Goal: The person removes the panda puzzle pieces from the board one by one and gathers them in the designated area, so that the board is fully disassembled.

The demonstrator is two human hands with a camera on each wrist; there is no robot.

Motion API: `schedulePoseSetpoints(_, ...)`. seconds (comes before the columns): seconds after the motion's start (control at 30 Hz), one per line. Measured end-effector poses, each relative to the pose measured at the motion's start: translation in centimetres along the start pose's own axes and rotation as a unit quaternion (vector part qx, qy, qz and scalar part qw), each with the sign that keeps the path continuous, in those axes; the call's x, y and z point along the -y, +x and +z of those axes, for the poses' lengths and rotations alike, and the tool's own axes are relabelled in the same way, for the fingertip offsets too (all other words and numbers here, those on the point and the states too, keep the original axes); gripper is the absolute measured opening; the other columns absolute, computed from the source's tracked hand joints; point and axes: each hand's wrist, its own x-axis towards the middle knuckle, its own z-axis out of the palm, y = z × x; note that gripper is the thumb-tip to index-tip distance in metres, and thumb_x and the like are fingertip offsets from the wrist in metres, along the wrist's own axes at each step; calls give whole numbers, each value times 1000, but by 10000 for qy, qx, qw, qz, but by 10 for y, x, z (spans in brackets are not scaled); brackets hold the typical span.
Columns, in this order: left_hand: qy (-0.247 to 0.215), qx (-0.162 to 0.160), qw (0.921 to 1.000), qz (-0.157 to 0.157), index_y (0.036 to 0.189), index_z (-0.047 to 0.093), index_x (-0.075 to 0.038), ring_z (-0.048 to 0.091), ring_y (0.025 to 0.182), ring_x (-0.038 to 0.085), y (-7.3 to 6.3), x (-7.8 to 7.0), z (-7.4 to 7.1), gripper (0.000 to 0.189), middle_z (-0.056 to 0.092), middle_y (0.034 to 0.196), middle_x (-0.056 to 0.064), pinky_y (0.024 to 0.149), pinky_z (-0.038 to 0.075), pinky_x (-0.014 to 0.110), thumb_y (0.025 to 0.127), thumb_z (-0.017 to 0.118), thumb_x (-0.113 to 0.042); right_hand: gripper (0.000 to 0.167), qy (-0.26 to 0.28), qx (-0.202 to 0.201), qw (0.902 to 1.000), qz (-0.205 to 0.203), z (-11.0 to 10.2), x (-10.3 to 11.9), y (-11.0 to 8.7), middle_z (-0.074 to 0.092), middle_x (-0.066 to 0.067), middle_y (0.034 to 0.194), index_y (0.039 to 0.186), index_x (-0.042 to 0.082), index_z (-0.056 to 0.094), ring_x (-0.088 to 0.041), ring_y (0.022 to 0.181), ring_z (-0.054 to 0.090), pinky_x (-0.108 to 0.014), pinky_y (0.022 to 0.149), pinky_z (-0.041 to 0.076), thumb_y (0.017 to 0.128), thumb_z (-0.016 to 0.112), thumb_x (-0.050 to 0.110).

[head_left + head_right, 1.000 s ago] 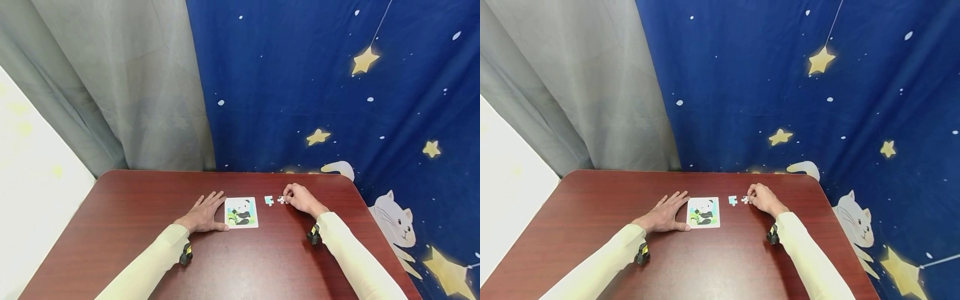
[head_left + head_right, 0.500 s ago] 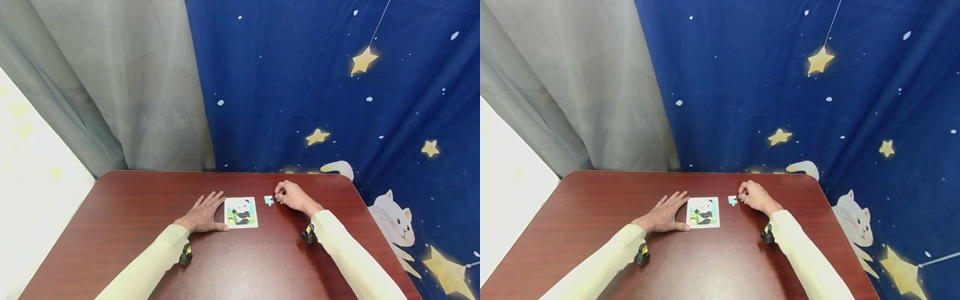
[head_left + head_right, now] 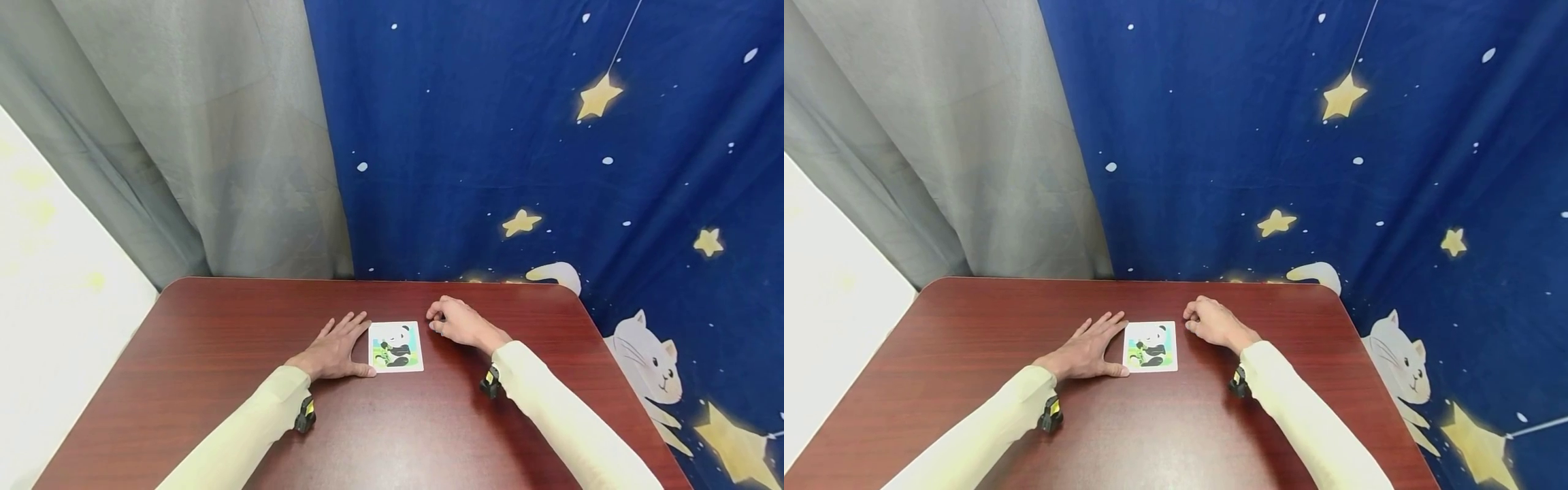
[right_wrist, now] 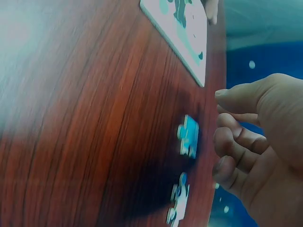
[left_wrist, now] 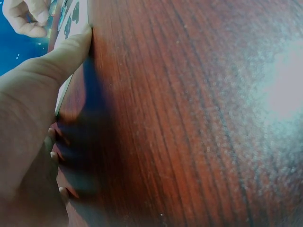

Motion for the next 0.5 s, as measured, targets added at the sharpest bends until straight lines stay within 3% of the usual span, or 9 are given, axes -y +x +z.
schedulePoseSetpoints(0.5, 16, 57, 10000, -67, 168, 33, -9, 18, 168, 37, -1, -2, -2, 109, 23, 180, 11, 134, 14, 65, 87, 80, -65, 17, -132, 456, 9987, -184, 15, 28, 10, 66, 1, 99, 114, 12, 80, -11, 85, 57, -31, 84, 51, 98, 74, 14)
